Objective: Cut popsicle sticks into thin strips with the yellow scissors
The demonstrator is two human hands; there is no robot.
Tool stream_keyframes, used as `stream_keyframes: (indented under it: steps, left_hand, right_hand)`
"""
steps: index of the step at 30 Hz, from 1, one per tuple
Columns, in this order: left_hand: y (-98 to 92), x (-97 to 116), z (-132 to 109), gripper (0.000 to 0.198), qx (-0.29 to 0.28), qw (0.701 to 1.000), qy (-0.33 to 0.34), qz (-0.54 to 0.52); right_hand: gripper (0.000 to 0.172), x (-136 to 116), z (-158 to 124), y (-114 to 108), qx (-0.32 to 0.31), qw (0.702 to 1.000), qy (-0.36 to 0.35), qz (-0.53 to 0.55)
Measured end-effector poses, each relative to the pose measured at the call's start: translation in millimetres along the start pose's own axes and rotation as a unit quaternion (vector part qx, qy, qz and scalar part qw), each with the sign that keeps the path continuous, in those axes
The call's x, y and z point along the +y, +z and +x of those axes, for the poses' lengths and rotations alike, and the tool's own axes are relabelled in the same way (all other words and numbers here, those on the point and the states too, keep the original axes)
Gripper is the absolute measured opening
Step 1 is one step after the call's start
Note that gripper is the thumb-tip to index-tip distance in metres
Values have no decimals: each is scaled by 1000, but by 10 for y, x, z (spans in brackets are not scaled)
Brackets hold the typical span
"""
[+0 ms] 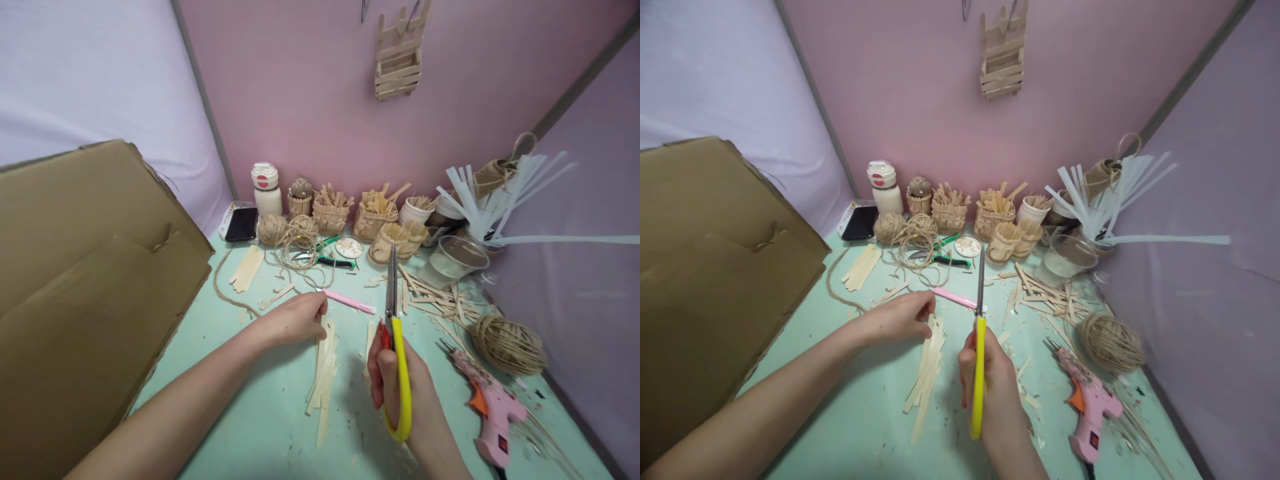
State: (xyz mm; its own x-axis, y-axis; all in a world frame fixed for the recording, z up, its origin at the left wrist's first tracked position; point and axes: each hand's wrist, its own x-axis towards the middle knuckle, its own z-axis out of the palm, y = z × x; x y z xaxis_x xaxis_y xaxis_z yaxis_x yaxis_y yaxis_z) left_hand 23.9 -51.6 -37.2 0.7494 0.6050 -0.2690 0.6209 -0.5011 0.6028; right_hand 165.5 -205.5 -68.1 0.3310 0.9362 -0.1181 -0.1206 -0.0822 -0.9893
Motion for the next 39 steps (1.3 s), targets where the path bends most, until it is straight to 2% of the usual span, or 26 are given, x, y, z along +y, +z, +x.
stream_keyframes:
  steps: [5, 10, 13, 16, 19, 27, 34, 39]
  left_hand:
    - [-87, -45, 63, 17, -22, 982, 0, -190]
    - [-231, 56, -12, 21, 35, 960, 5, -279]
    - [-229, 190, -104, 26, 9, 947, 29, -319]
    - [-154, 335, -196, 34, -42, 946, 36, -321]
    - [-83, 439, -259, 38, -62, 956, 38, -285]
    - [-30, 495, -277, 34, -39, 971, 48, -231]
    - [-59, 467, -220, 19, -90, 940, 10, -328]
    - [21, 494, -203, 13, -109, 921, 2, -375]
  right_hand:
    - [45, 29, -4, -15, -5, 1000, -5, -3]
    - [42, 8, 1, -3, 18, 998, 20, -65]
    - [39, -70, 34, 31, 51, 992, 42, -105]
    - [41, -145, 72, 56, 70, 996, 21, -55]
    - [43, -188, 89, 60, 76, 997, 10, -26]
    - [36, -202, 63, 85, 76, 996, -15, -36]
    - [41, -287, 51, 61, 148, 988, -21, -25]
    - [43, -305, 50, 59, 143, 989, -20, -7]
